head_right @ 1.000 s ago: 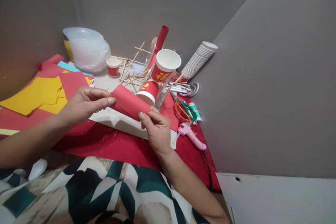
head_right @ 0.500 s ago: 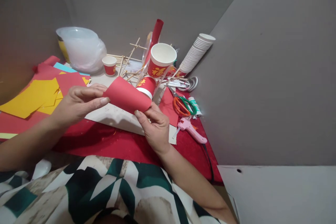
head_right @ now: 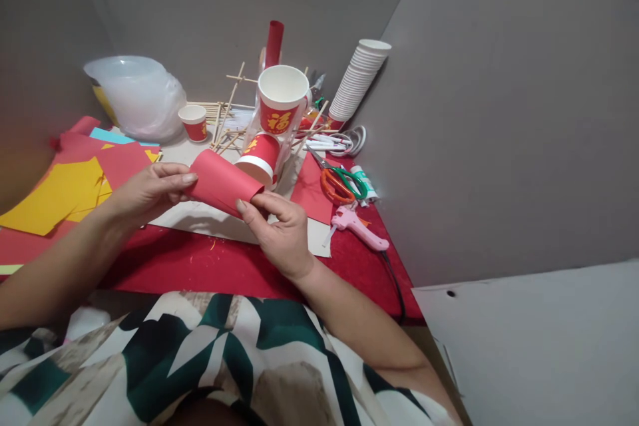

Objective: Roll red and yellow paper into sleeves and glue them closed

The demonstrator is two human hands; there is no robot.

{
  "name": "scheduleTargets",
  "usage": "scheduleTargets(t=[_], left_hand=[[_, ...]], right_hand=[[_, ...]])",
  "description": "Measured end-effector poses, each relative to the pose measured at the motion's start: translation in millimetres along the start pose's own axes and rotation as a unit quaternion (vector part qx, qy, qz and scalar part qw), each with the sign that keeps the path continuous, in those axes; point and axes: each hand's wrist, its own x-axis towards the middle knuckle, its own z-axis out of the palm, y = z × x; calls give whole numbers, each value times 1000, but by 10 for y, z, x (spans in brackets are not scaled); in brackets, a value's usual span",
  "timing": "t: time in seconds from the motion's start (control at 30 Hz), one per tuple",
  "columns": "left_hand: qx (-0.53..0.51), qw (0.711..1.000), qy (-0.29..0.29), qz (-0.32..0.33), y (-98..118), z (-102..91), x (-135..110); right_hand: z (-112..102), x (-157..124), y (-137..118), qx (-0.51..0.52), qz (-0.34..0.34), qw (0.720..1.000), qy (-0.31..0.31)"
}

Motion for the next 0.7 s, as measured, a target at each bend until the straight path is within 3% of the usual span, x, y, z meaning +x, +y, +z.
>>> scheduleTargets(t=[0.27, 0.5, 0.7], left_hand=[[-57, 997, 17, -58, -78, -10, 100], [-80, 995, 2, -56, -85, -19, 115], [-106, 991, 5, -78, -43, -26, 106]], right_hand=[[3, 26, 28, -15, -23, 1000, 10], [-32, 11, 23, 1, -67, 998, 19], [-60, -6, 67, 32, -74, 993, 92]])
